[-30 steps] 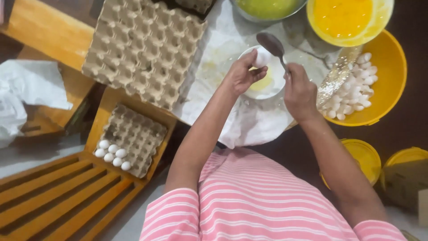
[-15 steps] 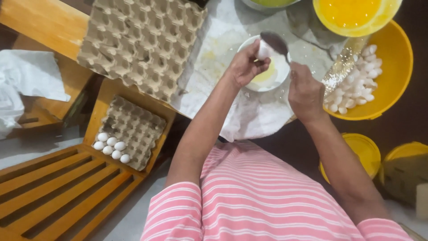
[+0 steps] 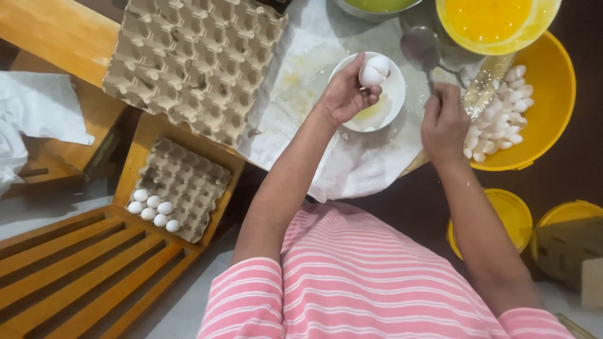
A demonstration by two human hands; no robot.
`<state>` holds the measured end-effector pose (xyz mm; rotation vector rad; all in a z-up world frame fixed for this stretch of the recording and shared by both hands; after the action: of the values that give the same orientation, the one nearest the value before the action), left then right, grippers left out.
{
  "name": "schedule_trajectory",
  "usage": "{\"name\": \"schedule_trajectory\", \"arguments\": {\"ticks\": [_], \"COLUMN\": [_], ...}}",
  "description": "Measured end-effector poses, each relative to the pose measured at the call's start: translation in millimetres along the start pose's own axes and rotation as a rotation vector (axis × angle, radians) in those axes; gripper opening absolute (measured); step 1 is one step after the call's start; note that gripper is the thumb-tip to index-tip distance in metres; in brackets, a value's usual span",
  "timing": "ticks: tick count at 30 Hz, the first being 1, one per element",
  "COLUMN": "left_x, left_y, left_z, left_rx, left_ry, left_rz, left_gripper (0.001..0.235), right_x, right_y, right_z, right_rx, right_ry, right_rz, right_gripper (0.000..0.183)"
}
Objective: The person cracks eggs into a small white bowl and separates the yolks from the whites by hand. The yolks are placed into a yellow bowl, while the whites are poured into a metal bowl. The empty eggshells are discarded into a yellow bucket.
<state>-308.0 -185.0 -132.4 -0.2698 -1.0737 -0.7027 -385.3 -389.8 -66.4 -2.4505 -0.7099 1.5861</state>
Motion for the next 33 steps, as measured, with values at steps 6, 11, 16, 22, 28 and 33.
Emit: {"name": "schedule_trajectory", "arguments": {"ticks": [6,11,16,22,28,33], "left_x": [-41,-22,-7,-32,-1,13], "left_y": [-12,-19,-17,-24,-6,4], "left_z": [-27,-3,16,-7,22,38], "left_rx": [0.022,-0.043,-0.078,0.101,0.158,0.162], "left_ry": [-0.003,-0.023,-0.034,0.09,0.107,0.114], "left_rz": [-0.24,-0.38,-0.402,-0.49,-0.489,-0.5], "left_gripper": [0.042,0.051,0.082,0.057,0.034,0.038], "right_x": [37,1,11,50,25,32], "right_y": [45,-18,-23,-14,-61,-64], "right_z": [-26,-69,-79,-67,-92,-97], "right_rx": [0.038,-0.031,0.247,0.335,0.314,0.247], "right_ry": [-0.19,-0.458,-0.757,-0.611,-0.734,-0.697], "right_rz": [0.24,-0.371,-0.552,-0.408,-0.365,-0.319], "right_gripper": [0.027,0.059,0.045,0.034,0.029,0.028]}}
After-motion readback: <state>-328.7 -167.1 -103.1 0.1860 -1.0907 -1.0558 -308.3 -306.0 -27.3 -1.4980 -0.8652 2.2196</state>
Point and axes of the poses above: each hand's wrist, its own z-axis away from the middle knuckle, its own x-axis out of the palm, y = z × x, the point moved 3 cm from there along -z, towards the middle knuckle, and after that the axes turned 9 degrees about z, right-handed, at the moved point
